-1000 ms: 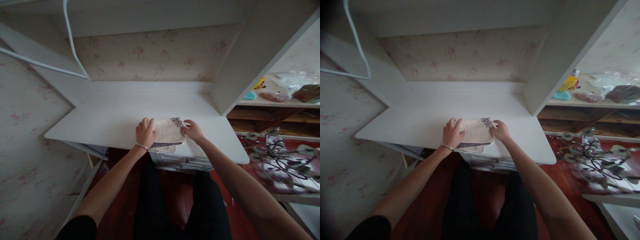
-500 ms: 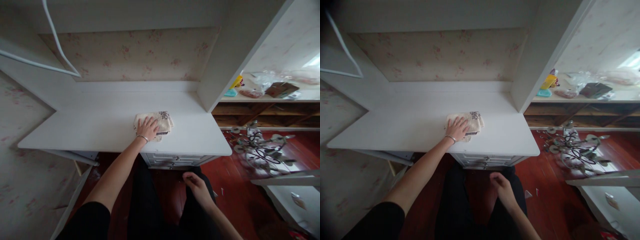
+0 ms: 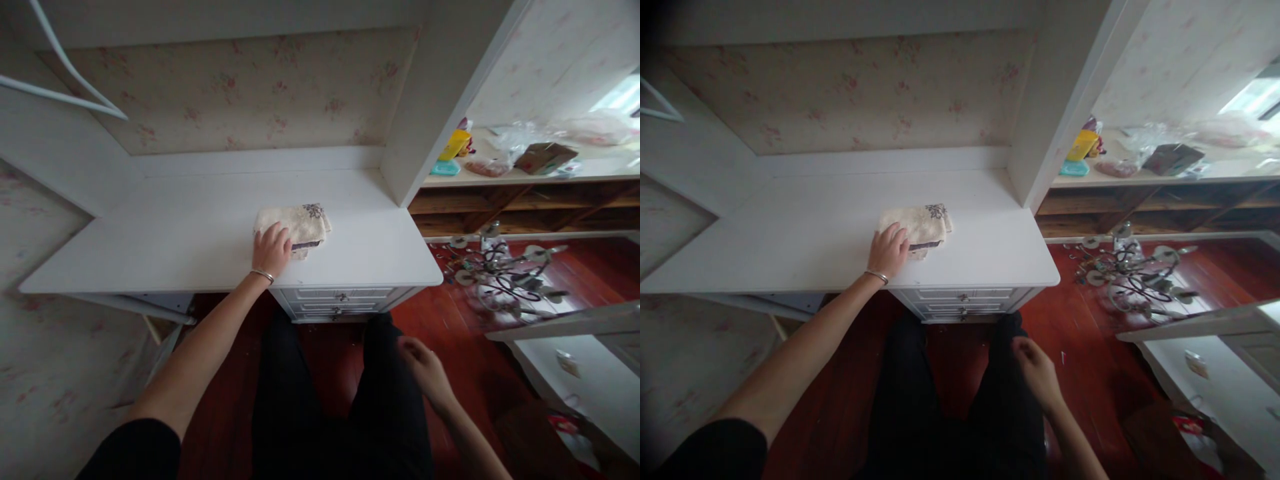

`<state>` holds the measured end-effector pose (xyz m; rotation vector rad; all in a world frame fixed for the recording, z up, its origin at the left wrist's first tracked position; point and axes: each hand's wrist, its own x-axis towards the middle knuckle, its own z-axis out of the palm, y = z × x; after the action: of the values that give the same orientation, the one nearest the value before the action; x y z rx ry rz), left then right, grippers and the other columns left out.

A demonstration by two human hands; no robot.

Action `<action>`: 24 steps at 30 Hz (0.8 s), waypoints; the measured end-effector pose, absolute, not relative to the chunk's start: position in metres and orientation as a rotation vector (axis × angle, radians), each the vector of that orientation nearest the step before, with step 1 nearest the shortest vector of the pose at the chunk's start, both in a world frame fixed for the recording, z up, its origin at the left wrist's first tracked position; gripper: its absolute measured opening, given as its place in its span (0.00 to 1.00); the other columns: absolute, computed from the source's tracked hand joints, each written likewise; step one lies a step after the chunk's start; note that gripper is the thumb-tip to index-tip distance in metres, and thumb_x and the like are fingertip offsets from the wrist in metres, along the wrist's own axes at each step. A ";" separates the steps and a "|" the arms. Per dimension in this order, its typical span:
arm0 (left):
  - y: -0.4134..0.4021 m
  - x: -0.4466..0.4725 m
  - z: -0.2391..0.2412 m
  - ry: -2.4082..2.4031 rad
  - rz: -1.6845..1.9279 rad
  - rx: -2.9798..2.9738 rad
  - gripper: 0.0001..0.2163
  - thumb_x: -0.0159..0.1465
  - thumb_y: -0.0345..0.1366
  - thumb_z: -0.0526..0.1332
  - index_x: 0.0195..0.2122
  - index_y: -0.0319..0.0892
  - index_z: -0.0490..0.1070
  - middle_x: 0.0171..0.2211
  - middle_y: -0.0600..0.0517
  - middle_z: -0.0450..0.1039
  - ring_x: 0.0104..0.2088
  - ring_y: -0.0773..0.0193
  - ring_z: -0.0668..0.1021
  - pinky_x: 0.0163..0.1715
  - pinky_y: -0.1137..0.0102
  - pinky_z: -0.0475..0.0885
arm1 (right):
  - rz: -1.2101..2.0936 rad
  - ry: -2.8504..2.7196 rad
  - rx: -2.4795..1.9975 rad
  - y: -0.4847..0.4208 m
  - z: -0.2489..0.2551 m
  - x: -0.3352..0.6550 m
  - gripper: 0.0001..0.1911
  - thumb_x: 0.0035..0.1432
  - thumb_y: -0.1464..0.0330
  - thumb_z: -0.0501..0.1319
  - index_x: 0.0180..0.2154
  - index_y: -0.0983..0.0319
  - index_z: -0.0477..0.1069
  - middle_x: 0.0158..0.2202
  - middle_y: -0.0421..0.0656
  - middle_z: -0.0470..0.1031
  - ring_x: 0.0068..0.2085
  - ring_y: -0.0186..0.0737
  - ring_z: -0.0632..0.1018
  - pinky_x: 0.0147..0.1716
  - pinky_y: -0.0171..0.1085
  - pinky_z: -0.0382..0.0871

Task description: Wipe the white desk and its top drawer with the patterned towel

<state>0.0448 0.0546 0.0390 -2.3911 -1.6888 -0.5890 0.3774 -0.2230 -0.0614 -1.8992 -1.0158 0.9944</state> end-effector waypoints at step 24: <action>0.041 -0.022 0.009 -2.291 -0.748 -1.984 0.14 0.64 0.35 0.53 0.47 0.44 0.72 0.56 0.45 0.68 0.56 0.55 0.69 0.61 0.51 0.56 | -0.195 -1.508 -2.256 -0.048 0.004 0.423 0.21 0.65 0.59 0.48 0.52 0.55 0.72 0.59 0.40 0.69 0.59 0.45 0.67 0.58 0.47 0.58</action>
<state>-0.0216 0.0411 0.0088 -1.9840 -2.2909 -0.7485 0.4233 -0.0479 0.0042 -2.2562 -1.5085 -0.1951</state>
